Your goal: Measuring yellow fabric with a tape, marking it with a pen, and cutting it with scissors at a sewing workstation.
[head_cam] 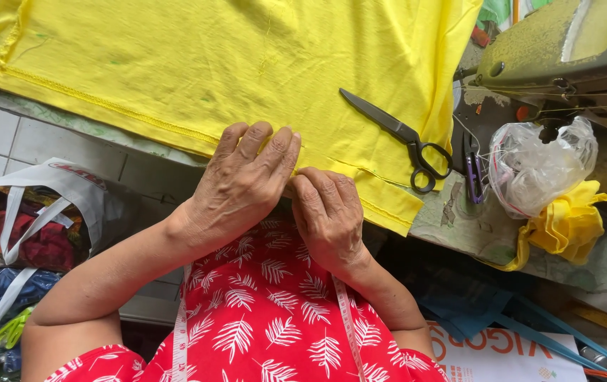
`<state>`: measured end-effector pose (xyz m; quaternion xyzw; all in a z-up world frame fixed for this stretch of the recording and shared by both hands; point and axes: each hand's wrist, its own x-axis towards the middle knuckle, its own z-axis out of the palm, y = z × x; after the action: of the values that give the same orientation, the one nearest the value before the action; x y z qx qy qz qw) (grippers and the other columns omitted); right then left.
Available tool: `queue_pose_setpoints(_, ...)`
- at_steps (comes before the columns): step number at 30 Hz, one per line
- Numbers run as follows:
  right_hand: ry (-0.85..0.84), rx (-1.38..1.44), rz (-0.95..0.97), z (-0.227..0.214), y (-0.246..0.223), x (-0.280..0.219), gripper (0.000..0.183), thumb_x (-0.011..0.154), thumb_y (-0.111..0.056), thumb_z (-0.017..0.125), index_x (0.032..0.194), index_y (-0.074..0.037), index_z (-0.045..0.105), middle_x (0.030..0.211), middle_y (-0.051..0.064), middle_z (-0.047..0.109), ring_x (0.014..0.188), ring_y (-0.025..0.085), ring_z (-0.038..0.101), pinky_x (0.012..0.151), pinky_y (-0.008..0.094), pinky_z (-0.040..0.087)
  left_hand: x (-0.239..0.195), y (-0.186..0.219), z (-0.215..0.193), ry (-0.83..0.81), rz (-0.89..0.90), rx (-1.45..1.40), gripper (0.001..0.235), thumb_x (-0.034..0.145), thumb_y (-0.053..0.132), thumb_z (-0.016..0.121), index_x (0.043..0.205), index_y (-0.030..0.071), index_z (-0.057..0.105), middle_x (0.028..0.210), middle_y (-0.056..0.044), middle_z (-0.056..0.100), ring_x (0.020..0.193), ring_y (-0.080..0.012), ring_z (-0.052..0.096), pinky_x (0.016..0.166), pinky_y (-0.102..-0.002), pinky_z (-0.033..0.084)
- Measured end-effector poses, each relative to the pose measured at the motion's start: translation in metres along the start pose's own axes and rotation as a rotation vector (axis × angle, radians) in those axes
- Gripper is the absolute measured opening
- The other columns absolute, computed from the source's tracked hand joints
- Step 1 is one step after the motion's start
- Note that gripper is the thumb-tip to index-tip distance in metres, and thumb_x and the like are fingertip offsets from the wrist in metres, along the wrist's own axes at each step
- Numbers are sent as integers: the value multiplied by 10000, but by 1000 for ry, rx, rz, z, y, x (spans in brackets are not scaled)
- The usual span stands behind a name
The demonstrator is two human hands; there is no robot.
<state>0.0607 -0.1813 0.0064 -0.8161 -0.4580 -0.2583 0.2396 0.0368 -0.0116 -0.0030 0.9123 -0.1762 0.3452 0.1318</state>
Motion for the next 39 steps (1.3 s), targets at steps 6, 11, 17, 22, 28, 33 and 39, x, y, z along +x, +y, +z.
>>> queue_pose_setpoints(6,-10,8,1,0,1,-1,60,942,-19,656,963,1,708,947,174,680,766,311,678,730,398,575,-1,2,1,-52,5,-3,197,943,39,645,1114,-28,716,1076,-196,636,1029,-337,600,903,-444,507)
queue_pose_setpoints(11,-13,11,-3,0,1,-1,61,940,-18,661,974,0,708,953,174,681,772,309,679,737,399,573,-2,4,-1,-57,-7,1,209,953,31,638,1133,-44,713,1074,-205,617,1031,-347,595,915,-452,501)
queue_pose_setpoints(17,-61,55,-4,-4,4,3,55,949,1,637,972,2,687,937,178,656,753,322,658,729,407,571,-7,-2,-13,-26,-22,-88,156,999,46,603,1095,-3,715,1015,-153,624,1005,-305,628,931,-446,509)
queue_pose_setpoints(22,-90,171,46,-8,9,12,47,967,-15,638,954,-3,682,930,172,661,759,340,658,735,416,573,-12,3,-25,57,19,-107,123,995,102,672,918,45,750,783,-96,631,785,-244,642,771,-394,555)
queue_pose_setpoints(28,-174,249,79,-17,24,26,30,959,20,669,968,-4,682,932,177,654,791,363,663,746,438,580,-21,17,-17,93,61,-75,158,996,75,617,917,22,743,788,-132,612,754,-272,646,737,-401,560)
queue_pose_setpoints(33,-213,279,103,-17,31,30,37,970,16,675,986,-17,672,952,167,656,835,362,679,766,434,583,-20,18,-12,120,74,-4,180,970,60,577,933,-5,741,854,-162,614,837,-291,656,803,-403,561)
queue_pose_setpoints(39,-219,290,164,-19,33,40,41,991,16,662,982,-23,661,953,154,653,796,351,674,736,450,585,-22,24,-2,177,25,57,193,968,58,557,931,-4,736,842,-153,600,827,-286,651,818,-406,565)
